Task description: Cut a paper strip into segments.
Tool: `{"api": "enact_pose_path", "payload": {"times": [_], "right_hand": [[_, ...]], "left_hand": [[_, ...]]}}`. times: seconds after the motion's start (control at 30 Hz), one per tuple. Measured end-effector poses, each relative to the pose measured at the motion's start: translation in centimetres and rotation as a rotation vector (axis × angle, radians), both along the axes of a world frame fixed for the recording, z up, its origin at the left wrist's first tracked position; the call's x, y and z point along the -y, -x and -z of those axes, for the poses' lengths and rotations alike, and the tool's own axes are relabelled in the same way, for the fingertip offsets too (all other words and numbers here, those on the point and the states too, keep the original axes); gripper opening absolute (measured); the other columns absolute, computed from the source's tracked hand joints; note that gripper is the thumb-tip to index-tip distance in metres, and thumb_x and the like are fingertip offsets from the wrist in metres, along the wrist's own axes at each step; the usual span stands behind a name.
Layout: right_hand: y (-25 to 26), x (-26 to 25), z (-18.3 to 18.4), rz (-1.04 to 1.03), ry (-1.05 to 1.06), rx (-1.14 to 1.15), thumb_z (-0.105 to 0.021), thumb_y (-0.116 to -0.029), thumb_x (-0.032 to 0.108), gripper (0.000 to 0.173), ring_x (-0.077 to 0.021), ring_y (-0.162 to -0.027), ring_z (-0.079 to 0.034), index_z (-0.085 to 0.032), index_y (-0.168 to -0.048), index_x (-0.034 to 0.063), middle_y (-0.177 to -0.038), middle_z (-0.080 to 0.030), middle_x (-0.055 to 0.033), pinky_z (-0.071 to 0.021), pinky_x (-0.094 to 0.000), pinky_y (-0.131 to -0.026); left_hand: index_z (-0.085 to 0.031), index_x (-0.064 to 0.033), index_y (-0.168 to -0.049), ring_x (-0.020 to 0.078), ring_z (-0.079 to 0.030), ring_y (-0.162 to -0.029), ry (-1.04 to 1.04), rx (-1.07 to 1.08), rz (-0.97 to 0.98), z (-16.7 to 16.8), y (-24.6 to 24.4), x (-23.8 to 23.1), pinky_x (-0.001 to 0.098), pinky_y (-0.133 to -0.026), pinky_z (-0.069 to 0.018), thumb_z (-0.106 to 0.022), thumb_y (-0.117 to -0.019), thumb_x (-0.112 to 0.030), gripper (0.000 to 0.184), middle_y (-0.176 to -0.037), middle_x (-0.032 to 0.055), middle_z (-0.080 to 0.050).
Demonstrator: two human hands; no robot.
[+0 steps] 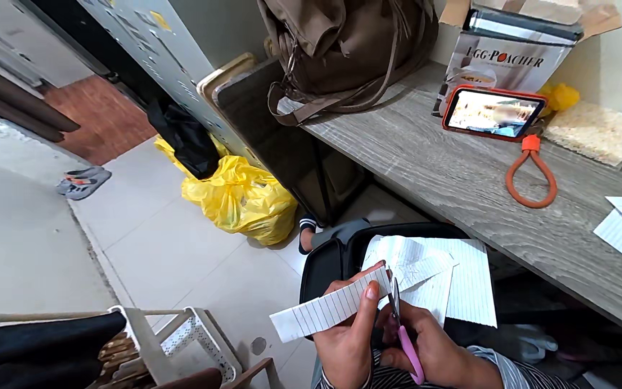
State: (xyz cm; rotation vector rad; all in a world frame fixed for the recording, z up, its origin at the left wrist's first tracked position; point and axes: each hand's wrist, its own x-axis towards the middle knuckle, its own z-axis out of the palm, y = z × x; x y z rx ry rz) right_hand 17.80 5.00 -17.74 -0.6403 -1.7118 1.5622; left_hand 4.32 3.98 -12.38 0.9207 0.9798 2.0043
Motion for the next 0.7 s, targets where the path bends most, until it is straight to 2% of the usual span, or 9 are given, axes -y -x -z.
{"api": "enact_pose_path", "payload": {"times": [0.1, 0.2, 0.3, 0.4, 0.47, 0.6, 0.7], "right_hand": [[-0.04, -0.01, 0.14, 0.035, -0.018, -0.001, -0.078, -0.0893, 0.03, 0.036, 0.0089, -0.062, -0.048, -0.064, -0.099, -0.002, -0.07, -0.057, 0.0025, -0.04, -0.0072, -0.058], [-0.07, -0.01, 0.49, 0.06, -0.035, -0.04, -0.078, -0.0895, 0.028, 0.032, 0.01, -0.058, -0.049, -0.066, -0.093, -0.0014, -0.065, -0.058, 0.0034, -0.0398, -0.007, -0.055], [0.0, 0.03, 0.5, 0.054, -0.036, -0.044, -0.077, -0.0906, 0.028, 0.033, 0.0092, -0.059, -0.049, -0.065, -0.095, -0.0018, -0.067, -0.058, 0.0025, -0.0403, -0.0072, -0.056], [0.12, 0.08, 0.22, 0.003, -0.004, -0.028, -0.077, -0.0903, 0.03, 0.04, 0.0077, -0.069, -0.054, -0.062, -0.107, -0.0031, -0.079, -0.062, 0.0005, -0.045, -0.0081, -0.064], [0.13, 0.08, 0.17, -0.013, 0.004, -0.03, -0.077, -0.0907, 0.031, 0.042, 0.0072, -0.072, -0.055, -0.061, -0.111, -0.0031, -0.083, -0.062, 0.0001, -0.0459, -0.0086, -0.066], [0.06, -0.07, 0.11, 0.002, -0.016, -0.009, -0.077, -0.0909, 0.03, 0.042, 0.0077, -0.066, -0.051, -0.064, -0.11, -0.0046, -0.076, -0.06, -0.0002, -0.043, -0.0078, -0.062], [0.03, -0.13, 0.31, 0.044, -0.042, -0.022, -0.077, -0.0903, 0.026, 0.033, 0.009, -0.062, -0.049, -0.067, -0.101, -0.0035, -0.07, -0.059, 0.0013, -0.0406, -0.0067, -0.058]], "left_hand": [[-0.074, -0.0123, -0.097, 0.0161, -0.077, -0.092, 0.003, 0.01, -0.001, 0.21, 0.14, 0.01, 0.0299, -0.083, -0.0639, -0.075, -0.0914, -0.011, 0.006, -0.1, 0.0084, -0.079], [-0.075, -0.0129, -0.097, 0.0159, -0.077, -0.092, 0.005, 0.008, -0.004, 0.26, 0.25, 0.02, 0.0304, -0.083, -0.064, -0.075, -0.0915, -0.012, 0.006, -0.099, 0.0079, -0.079], [-0.074, -0.0126, -0.097, 0.016, -0.077, -0.092, 0.01, 0.003, -0.006, 0.21, 0.23, 0.09, 0.0297, -0.083, -0.0639, -0.076, -0.0913, -0.012, 0.006, -0.1, 0.0082, -0.079], [-0.074, -0.0121, -0.097, 0.0146, -0.077, -0.091, 0.011, -0.002, -0.014, 0.03, 0.05, 0.19, 0.0288, -0.082, -0.0639, -0.075, -0.0912, -0.011, 0.006, -0.099, 0.0073, -0.079], [-0.074, -0.0111, -0.098, 0.015, -0.077, -0.092, 0.002, -0.002, -0.004, 0.0, -0.03, 0.12, 0.0286, -0.083, -0.0635, -0.074, -0.092, -0.01, 0.006, -0.1, 0.0083, -0.079], [-0.074, -0.0125, -0.096, 0.0162, -0.077, -0.093, 0.009, 0.008, 0.002, 0.2, 0.09, -0.03, 0.03, -0.083, -0.0638, -0.075, -0.0915, -0.012, 0.005, -0.101, 0.0085, -0.079], [-0.074, -0.0126, -0.097, 0.0162, -0.077, -0.093, 0.009, 0.0, -0.006, 0.33, 0.14, -0.07, 0.03, -0.083, -0.0638, -0.075, -0.0916, -0.013, 0.005, -0.101, 0.0086, -0.079]]}}
